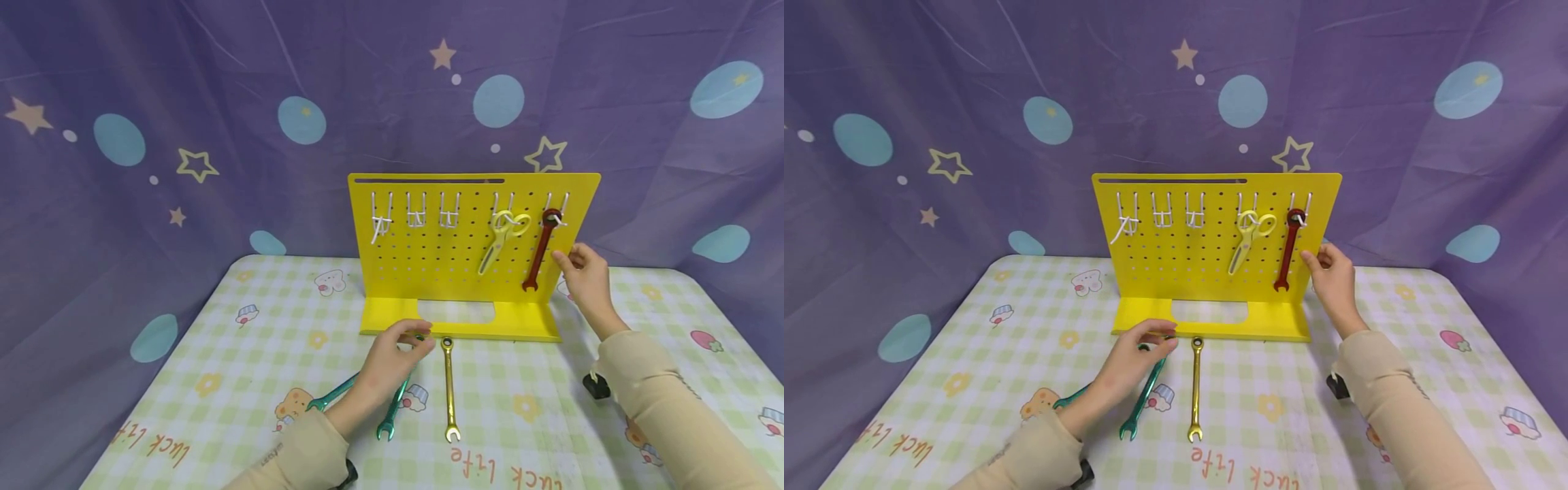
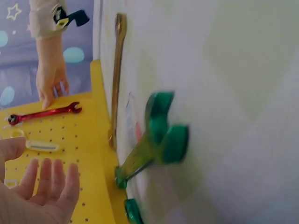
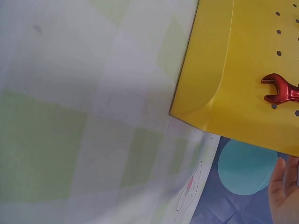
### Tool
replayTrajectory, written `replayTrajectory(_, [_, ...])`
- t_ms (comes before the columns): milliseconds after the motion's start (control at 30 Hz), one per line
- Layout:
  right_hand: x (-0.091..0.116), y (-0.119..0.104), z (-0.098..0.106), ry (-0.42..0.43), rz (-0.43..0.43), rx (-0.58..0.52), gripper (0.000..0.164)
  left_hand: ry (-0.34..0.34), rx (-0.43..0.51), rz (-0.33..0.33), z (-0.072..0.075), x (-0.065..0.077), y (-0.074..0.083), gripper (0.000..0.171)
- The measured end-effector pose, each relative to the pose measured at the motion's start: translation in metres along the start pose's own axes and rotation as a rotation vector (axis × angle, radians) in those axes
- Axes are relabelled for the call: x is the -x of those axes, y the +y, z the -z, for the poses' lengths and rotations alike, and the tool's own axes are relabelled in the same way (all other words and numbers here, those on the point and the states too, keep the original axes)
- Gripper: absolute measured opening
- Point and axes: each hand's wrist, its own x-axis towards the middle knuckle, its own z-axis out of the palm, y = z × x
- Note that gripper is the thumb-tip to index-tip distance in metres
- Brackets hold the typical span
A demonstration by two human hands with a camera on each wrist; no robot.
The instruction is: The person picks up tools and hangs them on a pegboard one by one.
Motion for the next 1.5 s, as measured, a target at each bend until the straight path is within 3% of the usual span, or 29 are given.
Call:
replayTrajectory(500, [0.001, -0.002, 0.000, -0.014, -0.023, 0.014, 0.030, -0.191, -0.212, 0.112, -0.024, 0.002, -0.011, 0.042])
replayTrajectory(733, [0.003, -0.002, -0.001, -0.014, -0.031, 0.010, 0.032, -0.236, -0.248, 0.163, -0.031, 0.000, -0.009, 0.048])
replayTrajectory(1100, [0.003, -0.001, -0.003, 0.011, -0.017, 0.008, 0.029, -0.232, -0.529, 0.059, -0.039, 0.000, -0.004, 0.051])
replayTrajectory(1333, [0.002, -0.001, -0.002, 0.011, -0.026, 0.010, 0.029, -0.227, -0.544, 0.037, -0.038, 0.000, -0.005, 0.043])
replayTrajectory(1500, [0.002, 0.000, -0.003, 0.014, -0.037, -0.004, 0.029, -0.221, -0.525, 0.057, -0.038, 0.000, -0.004, 0.027])
